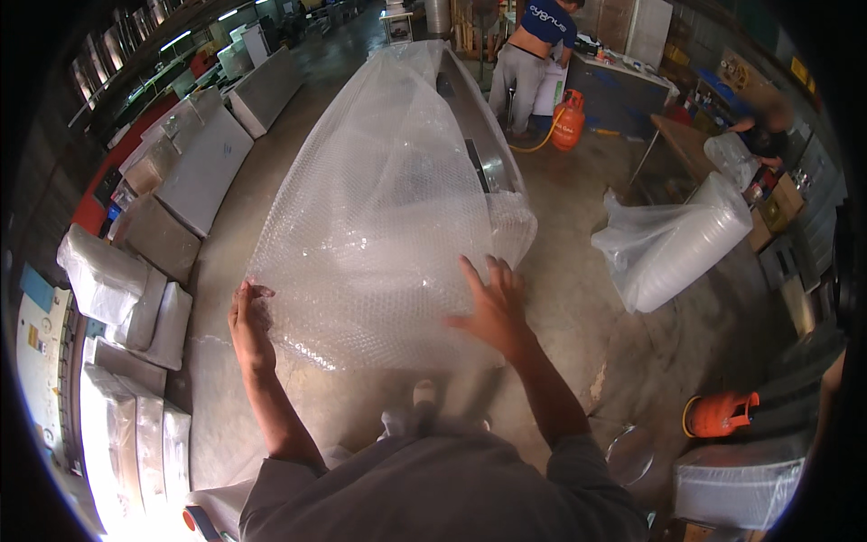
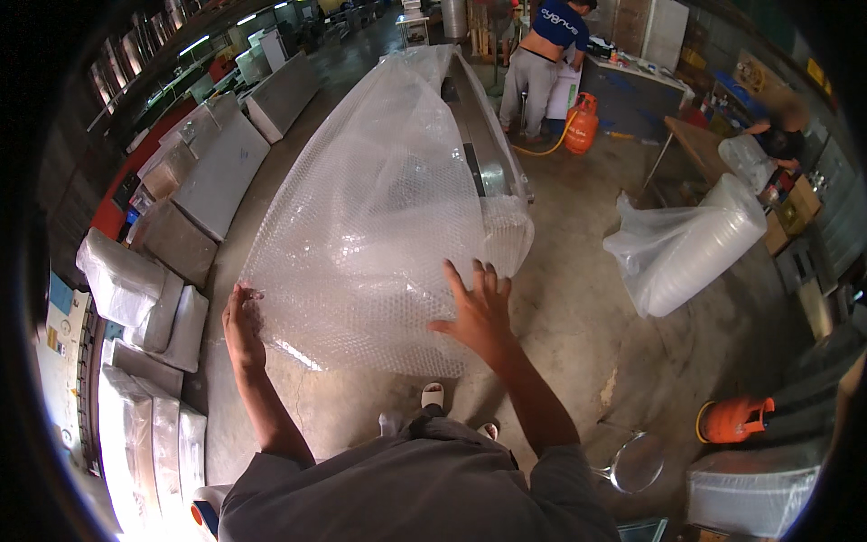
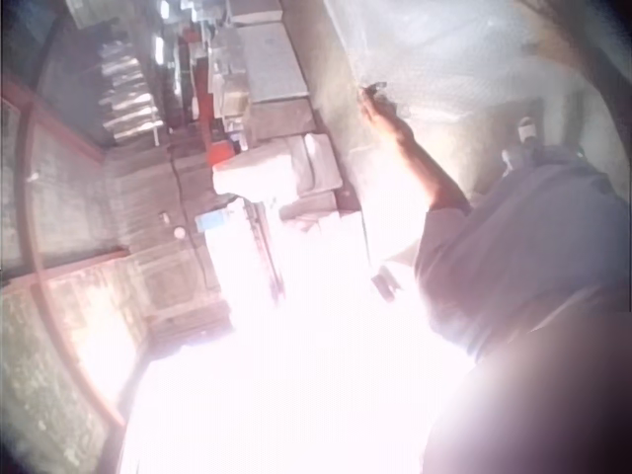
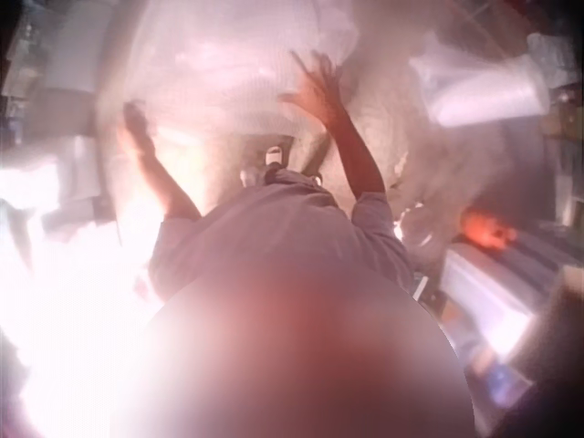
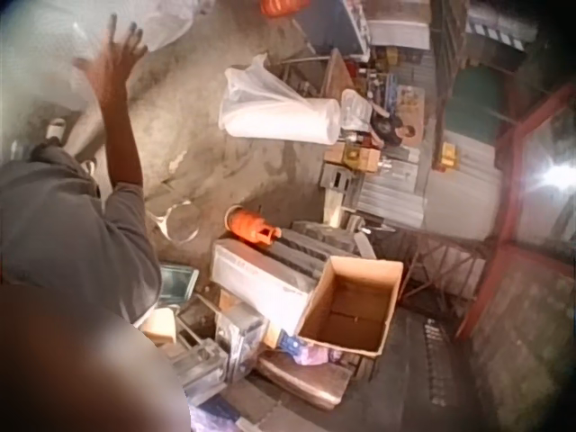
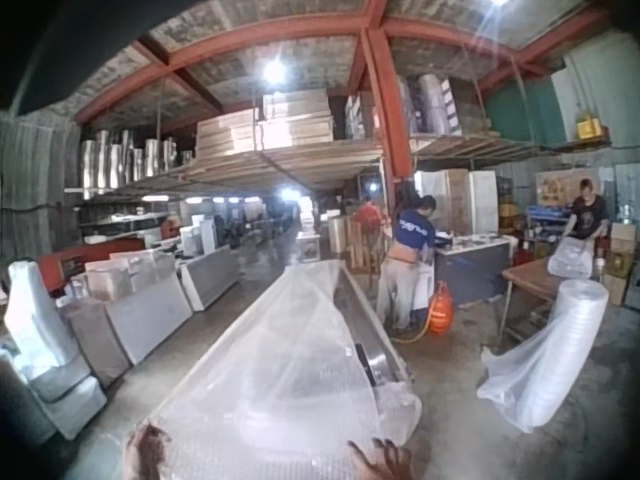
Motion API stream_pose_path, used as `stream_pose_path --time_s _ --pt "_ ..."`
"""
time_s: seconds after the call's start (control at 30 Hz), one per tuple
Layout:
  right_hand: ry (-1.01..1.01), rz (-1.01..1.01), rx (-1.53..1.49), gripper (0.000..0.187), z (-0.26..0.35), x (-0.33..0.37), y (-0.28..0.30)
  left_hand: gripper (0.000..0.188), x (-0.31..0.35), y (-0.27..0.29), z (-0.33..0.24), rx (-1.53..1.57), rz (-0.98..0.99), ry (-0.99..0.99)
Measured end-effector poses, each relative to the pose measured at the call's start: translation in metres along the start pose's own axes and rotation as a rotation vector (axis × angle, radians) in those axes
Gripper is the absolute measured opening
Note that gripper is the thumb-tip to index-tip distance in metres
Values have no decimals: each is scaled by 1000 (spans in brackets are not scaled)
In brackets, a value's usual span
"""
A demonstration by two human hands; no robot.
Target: The person wraps a stainless steel kitchen appliance with bubble wrap and secures it with packing tape. They repeatedly adjust the bubble wrap to cover all sides and use a tape dispenser to seal the wrapping.
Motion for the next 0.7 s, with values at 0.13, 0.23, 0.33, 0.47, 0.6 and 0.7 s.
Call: stream_pose_path --time_s 0.13,0.23,0.33,0.47,0.6,0.7 --pt "-187 168 -217 38 -14 27 -5 41 3 19 35 -245 -17 53" --pt "-180 -141 -277 28 -20 42 0 39 7 33 73 -205 -29 226" --pt "-136 -171 -215 24 -24 56 8 36 15 39 119 -103 12 372" --pt "-235 124 -231 24 -29 67 1 36 20 44 149 -164 125 438" --pt "-389 49 -139 25 -26 67 2 37 15 33 132 -475 217 99" --pt "-464 158 -43 31 -20 59 21 26 8 24 111 -796 251 -287"
Point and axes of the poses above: each hand's wrist, its own x-axis away from the middle knuckle, its own y-axis out of the back of the hand, z = x × y, the point moved 1 cm from there along -x, towards the middle knuckle, and after that the axes turned 7 degrees about y, right-handed, at the moved point
